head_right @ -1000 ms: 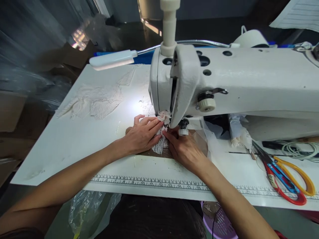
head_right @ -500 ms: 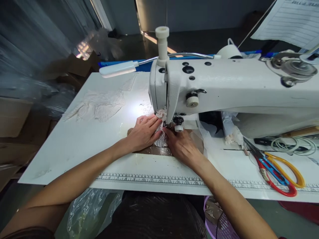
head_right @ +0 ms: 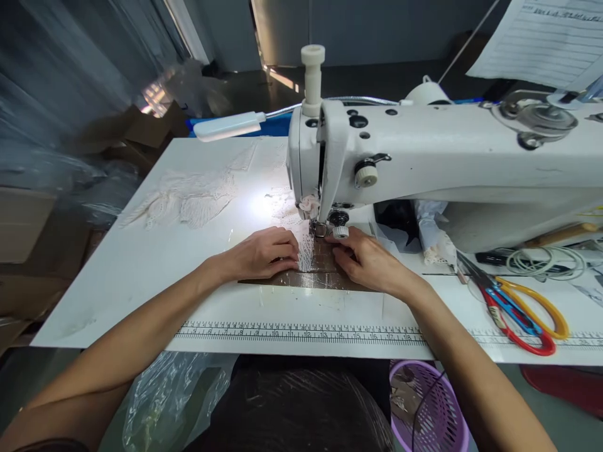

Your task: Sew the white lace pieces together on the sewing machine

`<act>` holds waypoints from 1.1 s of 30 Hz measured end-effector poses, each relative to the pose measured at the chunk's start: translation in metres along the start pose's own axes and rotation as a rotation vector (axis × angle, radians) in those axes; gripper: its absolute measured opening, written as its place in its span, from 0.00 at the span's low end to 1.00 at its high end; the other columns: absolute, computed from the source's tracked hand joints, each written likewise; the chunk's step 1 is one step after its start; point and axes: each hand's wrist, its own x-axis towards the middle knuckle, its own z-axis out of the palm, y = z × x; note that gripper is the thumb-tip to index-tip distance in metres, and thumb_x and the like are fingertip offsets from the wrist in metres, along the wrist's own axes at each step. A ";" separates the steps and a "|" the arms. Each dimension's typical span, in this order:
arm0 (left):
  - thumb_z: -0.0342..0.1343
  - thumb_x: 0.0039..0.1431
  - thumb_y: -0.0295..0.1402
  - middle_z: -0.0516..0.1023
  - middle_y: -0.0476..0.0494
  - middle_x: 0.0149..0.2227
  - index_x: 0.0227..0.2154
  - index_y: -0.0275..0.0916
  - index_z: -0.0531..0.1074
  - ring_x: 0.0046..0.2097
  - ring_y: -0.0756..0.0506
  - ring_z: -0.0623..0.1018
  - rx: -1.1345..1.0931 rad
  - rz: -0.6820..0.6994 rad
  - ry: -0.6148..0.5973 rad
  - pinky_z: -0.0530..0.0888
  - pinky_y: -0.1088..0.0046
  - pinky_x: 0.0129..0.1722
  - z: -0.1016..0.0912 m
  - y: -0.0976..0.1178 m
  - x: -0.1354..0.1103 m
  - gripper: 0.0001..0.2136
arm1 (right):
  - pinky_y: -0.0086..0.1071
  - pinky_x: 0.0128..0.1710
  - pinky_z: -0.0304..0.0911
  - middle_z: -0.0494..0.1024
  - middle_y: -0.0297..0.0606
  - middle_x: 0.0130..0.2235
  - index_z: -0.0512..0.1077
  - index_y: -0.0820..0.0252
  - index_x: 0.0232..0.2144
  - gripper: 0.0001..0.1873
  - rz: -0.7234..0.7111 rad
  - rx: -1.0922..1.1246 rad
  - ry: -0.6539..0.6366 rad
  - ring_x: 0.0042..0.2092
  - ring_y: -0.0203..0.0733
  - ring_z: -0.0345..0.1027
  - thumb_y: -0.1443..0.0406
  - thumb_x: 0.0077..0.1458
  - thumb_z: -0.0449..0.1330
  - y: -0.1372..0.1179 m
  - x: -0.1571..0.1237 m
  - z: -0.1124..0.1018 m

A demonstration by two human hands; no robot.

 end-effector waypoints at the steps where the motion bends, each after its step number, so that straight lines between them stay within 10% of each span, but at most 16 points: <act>1: 0.51 0.66 0.34 0.76 0.42 0.37 0.33 0.37 0.74 0.37 0.47 0.74 -0.005 -0.010 0.007 0.73 0.66 0.42 0.000 0.001 0.001 0.10 | 0.32 0.30 0.64 0.75 0.39 0.32 0.74 0.63 0.48 0.18 0.003 -0.007 -0.016 0.32 0.40 0.69 0.64 0.61 0.51 -0.001 0.000 -0.002; 15: 0.54 0.64 0.42 0.78 0.40 0.40 0.38 0.36 0.72 0.41 0.44 0.77 -0.020 -0.024 0.216 0.76 0.61 0.41 0.005 0.002 0.005 0.13 | 0.31 0.28 0.63 0.77 0.38 0.31 0.69 0.60 0.36 0.10 -0.131 0.140 0.091 0.29 0.37 0.69 0.59 0.64 0.53 -0.018 0.011 0.028; 22: 0.52 0.66 0.30 0.79 0.41 0.39 0.34 0.36 0.73 0.42 0.48 0.79 -0.068 -0.064 0.427 0.79 0.69 0.40 0.004 0.004 0.005 0.07 | 0.39 0.38 0.68 0.74 0.46 0.40 0.69 0.61 0.53 0.17 -0.187 -0.122 0.030 0.37 0.45 0.69 0.65 0.64 0.49 -0.012 0.002 0.030; 33: 0.51 0.65 0.29 0.82 0.43 0.38 0.34 0.36 0.76 0.37 0.48 0.79 0.079 0.047 0.213 0.76 0.66 0.40 0.015 0.003 0.005 0.08 | 0.45 0.44 0.69 0.70 0.50 0.41 0.73 0.62 0.49 0.17 -0.189 -0.179 0.025 0.46 0.53 0.65 0.70 0.59 0.52 -0.022 -0.021 0.036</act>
